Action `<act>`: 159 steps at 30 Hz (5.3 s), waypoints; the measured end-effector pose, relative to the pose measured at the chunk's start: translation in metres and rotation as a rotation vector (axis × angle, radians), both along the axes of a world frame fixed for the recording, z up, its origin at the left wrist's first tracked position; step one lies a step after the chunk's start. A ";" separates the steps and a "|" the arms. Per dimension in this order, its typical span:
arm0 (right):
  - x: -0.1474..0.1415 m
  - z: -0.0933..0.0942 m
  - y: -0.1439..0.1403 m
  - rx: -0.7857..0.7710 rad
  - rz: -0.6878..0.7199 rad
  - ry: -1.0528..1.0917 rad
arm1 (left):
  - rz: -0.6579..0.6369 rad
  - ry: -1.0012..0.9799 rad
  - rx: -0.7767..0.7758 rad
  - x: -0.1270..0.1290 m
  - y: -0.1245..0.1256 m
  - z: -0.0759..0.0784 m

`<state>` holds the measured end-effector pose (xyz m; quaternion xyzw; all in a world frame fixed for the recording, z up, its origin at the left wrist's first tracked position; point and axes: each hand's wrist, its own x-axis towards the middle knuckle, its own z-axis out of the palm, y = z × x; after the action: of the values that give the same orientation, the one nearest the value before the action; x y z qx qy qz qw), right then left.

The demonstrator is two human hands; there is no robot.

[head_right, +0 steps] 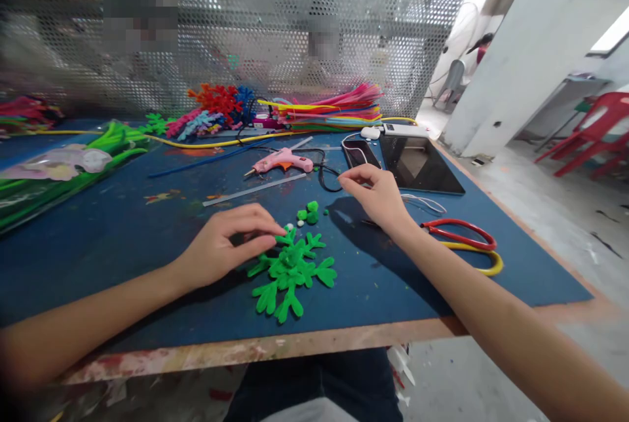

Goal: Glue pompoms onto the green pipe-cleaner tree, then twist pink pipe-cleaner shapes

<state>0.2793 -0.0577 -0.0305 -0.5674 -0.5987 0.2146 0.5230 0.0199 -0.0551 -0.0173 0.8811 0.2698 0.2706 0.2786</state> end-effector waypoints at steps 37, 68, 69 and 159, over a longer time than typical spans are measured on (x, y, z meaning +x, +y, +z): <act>-0.032 0.012 0.007 0.211 0.642 -0.864 | 0.159 0.215 0.107 -0.055 0.015 -0.013; -0.033 0.037 0.006 0.672 -0.060 -1.113 | -0.060 0.345 0.733 -0.062 -0.052 -0.026; -0.032 0.035 0.001 0.640 -0.039 -1.144 | -0.077 0.349 0.742 -0.063 -0.053 -0.027; -0.062 0.036 0.064 0.333 0.242 -0.896 | 0.748 0.435 0.414 -0.134 0.065 0.017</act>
<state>0.2176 0.0066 0.0058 -0.4390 -0.8525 -0.0902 0.2690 -0.1144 0.0103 -0.0002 0.7966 0.5609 0.2098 -0.0820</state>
